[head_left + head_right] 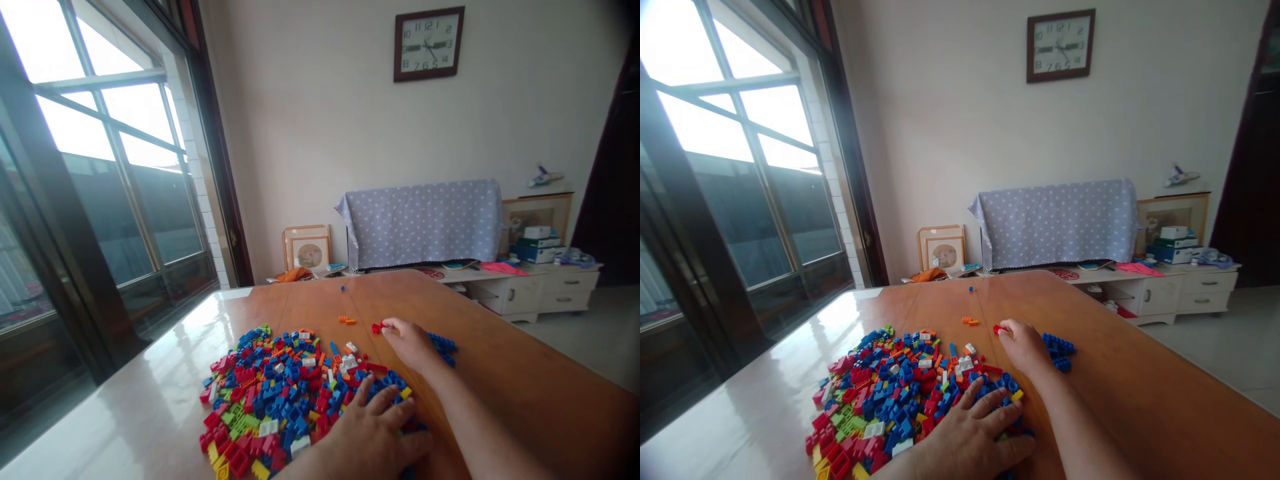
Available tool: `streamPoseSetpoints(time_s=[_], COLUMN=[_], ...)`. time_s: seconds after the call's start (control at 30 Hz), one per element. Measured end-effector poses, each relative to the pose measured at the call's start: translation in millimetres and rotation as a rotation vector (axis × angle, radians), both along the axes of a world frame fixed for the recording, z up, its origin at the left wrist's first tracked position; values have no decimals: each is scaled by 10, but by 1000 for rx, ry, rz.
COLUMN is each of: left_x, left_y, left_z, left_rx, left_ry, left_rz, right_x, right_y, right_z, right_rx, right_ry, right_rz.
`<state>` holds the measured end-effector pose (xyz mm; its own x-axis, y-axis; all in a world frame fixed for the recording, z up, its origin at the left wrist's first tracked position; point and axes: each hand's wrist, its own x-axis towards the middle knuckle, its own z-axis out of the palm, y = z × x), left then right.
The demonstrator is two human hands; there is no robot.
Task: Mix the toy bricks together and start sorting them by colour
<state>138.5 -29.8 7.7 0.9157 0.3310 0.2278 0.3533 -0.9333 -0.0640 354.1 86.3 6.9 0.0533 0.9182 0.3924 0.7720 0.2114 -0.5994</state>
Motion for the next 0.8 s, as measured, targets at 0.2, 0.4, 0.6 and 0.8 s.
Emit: streamPoseSetpoints(time_s=[0.2, 0.4, 0.6, 0.8], left_x=[62, 39, -3, -70], left_y=[40, 58, 90, 159], left_z=[-42, 127, 162, 225], left_rx=[49, -20, -57, -103], left_ry=[-25, -31, -55, -58], left_rz=[-25, 21, 36, 79], right_x=[-173, -429, -510, -526], right_y=[-64, -94, -91, -85], right_z=[-16, -155, -192, -183], right_rx=[5, -99, -145, -170], right_ry=[-21, 10, 168, 358], right_rz=[65, 250, 373, 449])
